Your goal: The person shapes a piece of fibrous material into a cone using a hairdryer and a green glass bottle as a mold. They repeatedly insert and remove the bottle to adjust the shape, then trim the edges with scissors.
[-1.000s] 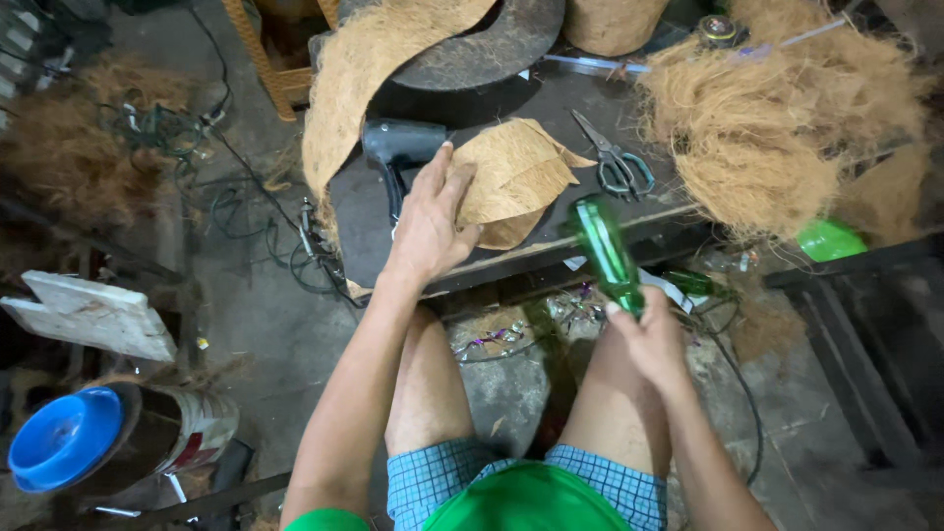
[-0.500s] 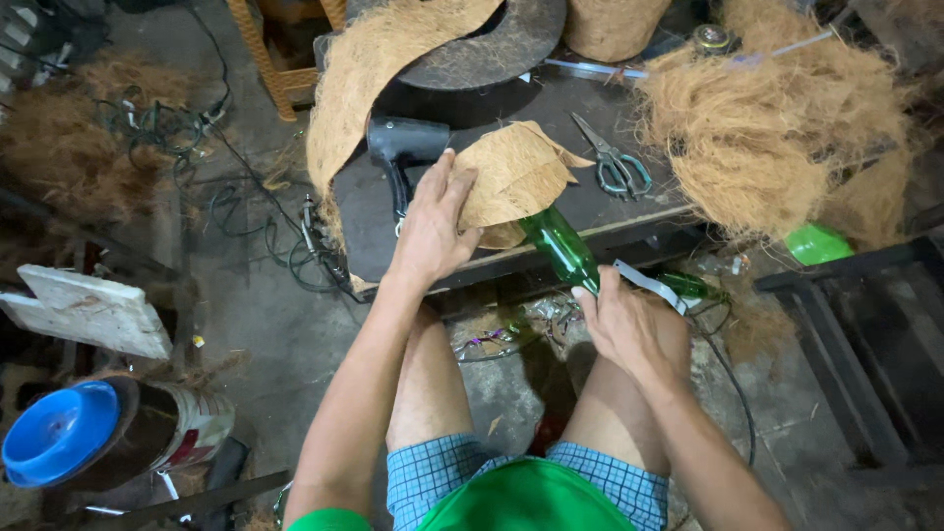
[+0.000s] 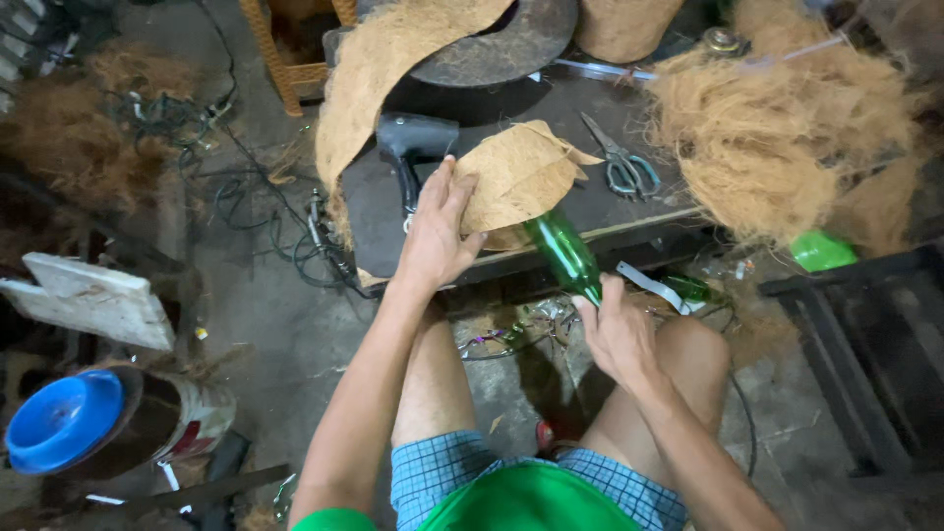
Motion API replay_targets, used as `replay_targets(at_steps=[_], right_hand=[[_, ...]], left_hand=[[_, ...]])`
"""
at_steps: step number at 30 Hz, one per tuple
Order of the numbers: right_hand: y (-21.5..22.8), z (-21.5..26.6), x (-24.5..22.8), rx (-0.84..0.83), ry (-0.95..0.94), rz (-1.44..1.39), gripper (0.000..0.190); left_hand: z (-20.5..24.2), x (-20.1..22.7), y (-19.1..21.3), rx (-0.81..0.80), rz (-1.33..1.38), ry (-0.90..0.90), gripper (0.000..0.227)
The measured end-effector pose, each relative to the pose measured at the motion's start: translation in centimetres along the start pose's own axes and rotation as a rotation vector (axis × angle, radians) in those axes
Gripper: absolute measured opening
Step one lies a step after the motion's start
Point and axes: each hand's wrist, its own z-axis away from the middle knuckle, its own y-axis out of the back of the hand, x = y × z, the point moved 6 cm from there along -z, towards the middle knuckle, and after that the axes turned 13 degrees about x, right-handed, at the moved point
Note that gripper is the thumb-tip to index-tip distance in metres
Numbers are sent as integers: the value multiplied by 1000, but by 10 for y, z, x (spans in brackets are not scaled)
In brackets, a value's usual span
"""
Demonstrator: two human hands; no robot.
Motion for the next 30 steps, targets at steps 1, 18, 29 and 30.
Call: replay_targets(at_steps=[1,18,29,30], right_hand=[[-7,-4,1,-2,6,0,45],[-7,-6,6,-108,-123,-59,49],[-6,-9,0,-70,-25,-17,68],[-11,-10,7,-86,-32,58,69]], left_hand=[[-2,-2,2,3,-3,4,79],[-4,2,-15,-51,-252,-251,84],[-7,-4,-11,-157,-323,-197,84],[-5,-2,-15,-209,-330,-165,89]])
